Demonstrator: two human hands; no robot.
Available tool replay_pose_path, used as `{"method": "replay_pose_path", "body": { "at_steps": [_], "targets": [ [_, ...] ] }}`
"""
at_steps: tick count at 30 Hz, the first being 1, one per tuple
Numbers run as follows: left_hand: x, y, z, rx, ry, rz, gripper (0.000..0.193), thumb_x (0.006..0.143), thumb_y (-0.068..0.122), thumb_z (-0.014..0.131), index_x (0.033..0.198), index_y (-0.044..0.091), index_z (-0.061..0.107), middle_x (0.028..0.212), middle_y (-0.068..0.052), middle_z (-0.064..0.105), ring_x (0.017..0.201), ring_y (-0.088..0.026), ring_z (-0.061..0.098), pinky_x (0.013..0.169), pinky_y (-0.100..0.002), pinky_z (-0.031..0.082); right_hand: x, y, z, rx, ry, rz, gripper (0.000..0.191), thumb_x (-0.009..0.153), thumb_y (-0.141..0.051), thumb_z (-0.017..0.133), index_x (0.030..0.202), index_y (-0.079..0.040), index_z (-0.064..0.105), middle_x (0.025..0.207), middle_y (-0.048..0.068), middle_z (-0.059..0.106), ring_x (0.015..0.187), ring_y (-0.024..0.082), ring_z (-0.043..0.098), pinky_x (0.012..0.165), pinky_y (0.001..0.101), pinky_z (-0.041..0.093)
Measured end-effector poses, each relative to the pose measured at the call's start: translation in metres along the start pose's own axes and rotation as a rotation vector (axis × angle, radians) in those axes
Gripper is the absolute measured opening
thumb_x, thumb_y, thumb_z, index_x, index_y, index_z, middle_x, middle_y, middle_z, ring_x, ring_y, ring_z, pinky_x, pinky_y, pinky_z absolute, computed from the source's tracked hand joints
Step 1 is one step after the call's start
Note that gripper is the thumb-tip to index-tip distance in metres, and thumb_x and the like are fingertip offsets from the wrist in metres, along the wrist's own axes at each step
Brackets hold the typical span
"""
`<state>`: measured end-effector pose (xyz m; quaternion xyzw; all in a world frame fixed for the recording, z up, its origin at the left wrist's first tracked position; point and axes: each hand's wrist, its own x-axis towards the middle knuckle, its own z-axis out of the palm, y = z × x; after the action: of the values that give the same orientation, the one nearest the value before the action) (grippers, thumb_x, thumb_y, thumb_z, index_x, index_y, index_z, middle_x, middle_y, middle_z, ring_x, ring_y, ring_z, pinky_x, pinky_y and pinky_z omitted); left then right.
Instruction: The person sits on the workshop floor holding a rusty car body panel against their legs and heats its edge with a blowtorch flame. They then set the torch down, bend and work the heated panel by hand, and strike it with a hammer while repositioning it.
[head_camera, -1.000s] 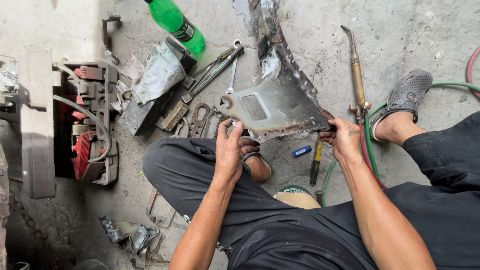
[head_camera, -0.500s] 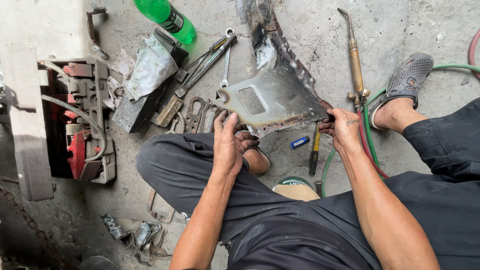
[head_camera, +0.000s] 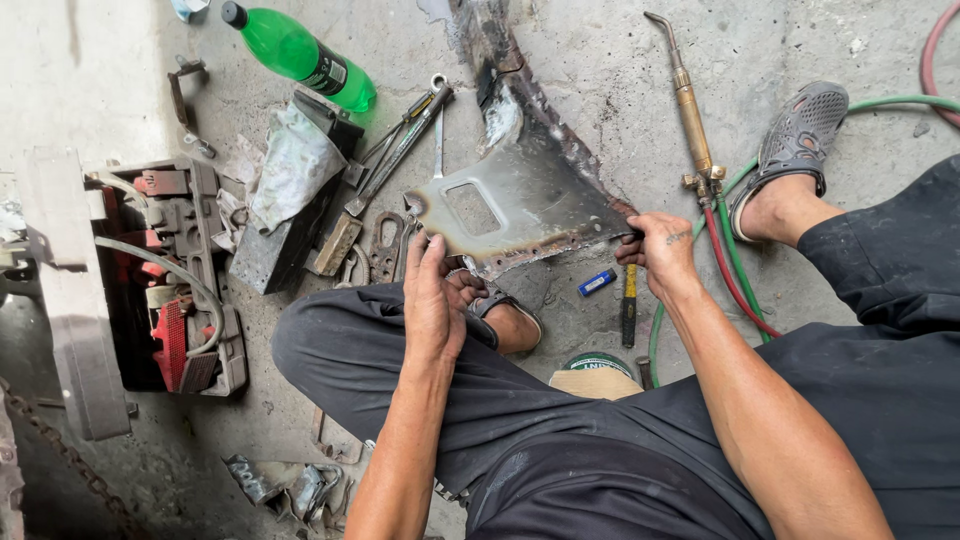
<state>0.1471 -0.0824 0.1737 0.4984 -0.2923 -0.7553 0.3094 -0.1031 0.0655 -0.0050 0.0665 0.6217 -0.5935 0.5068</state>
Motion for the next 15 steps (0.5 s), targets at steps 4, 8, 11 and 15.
{"method": "replay_pose_path", "body": {
  "at_steps": [4,8,11,15],
  "targets": [
    [0.001,-0.003,-0.003,0.017,0.049,0.021,0.064,0.097,0.023,0.066,0.151,0.004,0.039,0.097,-0.009,0.06,0.065,-0.017,0.062,0.055,-0.033,0.054,0.005,0.012,0.002,0.006,-0.021,0.114,0.011,0.094,-0.011,0.063,0.089,-0.001,0.065,0.074,0.011,0.064,0.06,0.025,0.068,0.05,0.0362,0.058],
    [0.006,-0.027,-0.001,-0.006,0.052,-0.026,0.074,0.092,0.016,0.069,0.155,0.005,0.033,0.1,-0.011,0.066,0.059,-0.016,0.062,0.049,-0.03,0.052,0.015,0.014,-0.004,-0.047,-0.015,0.14,0.012,0.095,-0.01,0.063,0.095,0.002,0.064,0.077,0.011,0.064,0.064,0.027,0.071,0.052,0.0377,0.059],
    [0.014,-0.057,0.006,0.027,0.04,-0.04,0.078,0.091,0.012,0.07,0.157,0.005,0.028,0.095,-0.013,0.064,0.056,-0.015,0.061,0.046,-0.029,0.053,0.019,0.011,-0.006,-0.107,0.026,0.172,0.02,0.096,-0.011,0.061,0.111,0.0,0.066,0.082,0.013,0.065,0.065,0.029,0.073,0.053,0.0372,0.06],
    [0.023,-0.09,0.011,0.06,0.032,-0.044,0.081,0.089,0.007,0.07,0.157,0.003,0.025,0.091,-0.011,0.061,0.056,-0.015,0.061,0.045,-0.03,0.052,0.021,0.01,-0.004,-0.332,0.06,0.136,0.031,0.101,-0.018,0.058,0.126,0.0,0.064,0.09,0.014,0.069,0.064,0.028,0.073,0.051,0.0349,0.058]
  ]
}}
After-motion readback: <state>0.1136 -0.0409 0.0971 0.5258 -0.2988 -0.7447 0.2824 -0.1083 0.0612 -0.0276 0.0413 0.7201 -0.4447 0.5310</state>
